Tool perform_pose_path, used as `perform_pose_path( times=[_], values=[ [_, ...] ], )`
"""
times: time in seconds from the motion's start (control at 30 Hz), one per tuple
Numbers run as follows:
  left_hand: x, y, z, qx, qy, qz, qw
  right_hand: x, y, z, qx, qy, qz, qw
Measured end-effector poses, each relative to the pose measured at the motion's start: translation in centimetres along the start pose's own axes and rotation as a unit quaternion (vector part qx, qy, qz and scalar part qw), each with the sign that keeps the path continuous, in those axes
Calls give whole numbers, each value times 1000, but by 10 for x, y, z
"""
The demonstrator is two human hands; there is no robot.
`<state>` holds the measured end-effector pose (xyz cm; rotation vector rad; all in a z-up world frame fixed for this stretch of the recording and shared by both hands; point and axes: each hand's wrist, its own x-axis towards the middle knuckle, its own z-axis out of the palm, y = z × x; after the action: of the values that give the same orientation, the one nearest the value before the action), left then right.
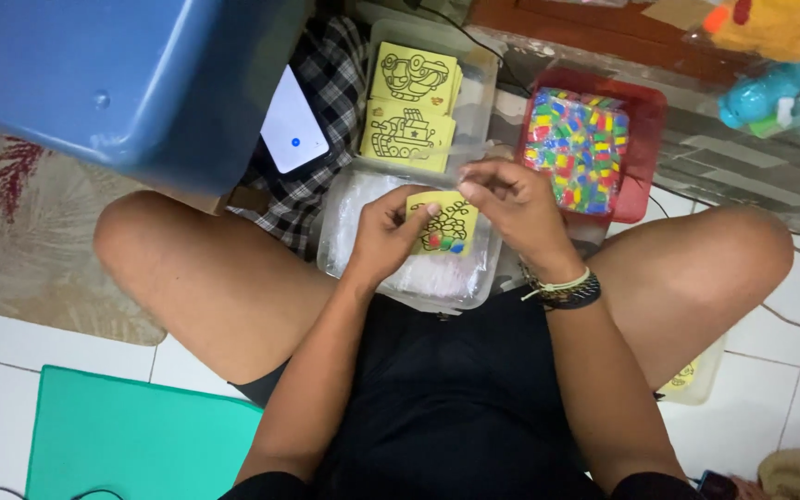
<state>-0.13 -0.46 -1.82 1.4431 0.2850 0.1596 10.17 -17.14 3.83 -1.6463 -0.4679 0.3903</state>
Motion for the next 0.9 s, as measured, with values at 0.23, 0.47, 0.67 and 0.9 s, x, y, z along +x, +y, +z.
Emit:
perform_pose_path(
  times=[0.23, 0.47, 0.67, 0.9],
  values=[
    [3, -6, 1, -81, 3, -2, 997, -1, 9, -5, -33, 0, 37, 999],
    [3, 5, 5, -143, 11, 56, 988, 3, 27, -5, -11, 54, 39, 998],
    [1, 15, 8, -61, 14, 100, 993, 3, 28, -3, -6, 69, 45, 997],
    [7, 1, -4, 1, 88, 63, 994, 6, 11, 1, -10, 3, -13, 1000]
  ],
)
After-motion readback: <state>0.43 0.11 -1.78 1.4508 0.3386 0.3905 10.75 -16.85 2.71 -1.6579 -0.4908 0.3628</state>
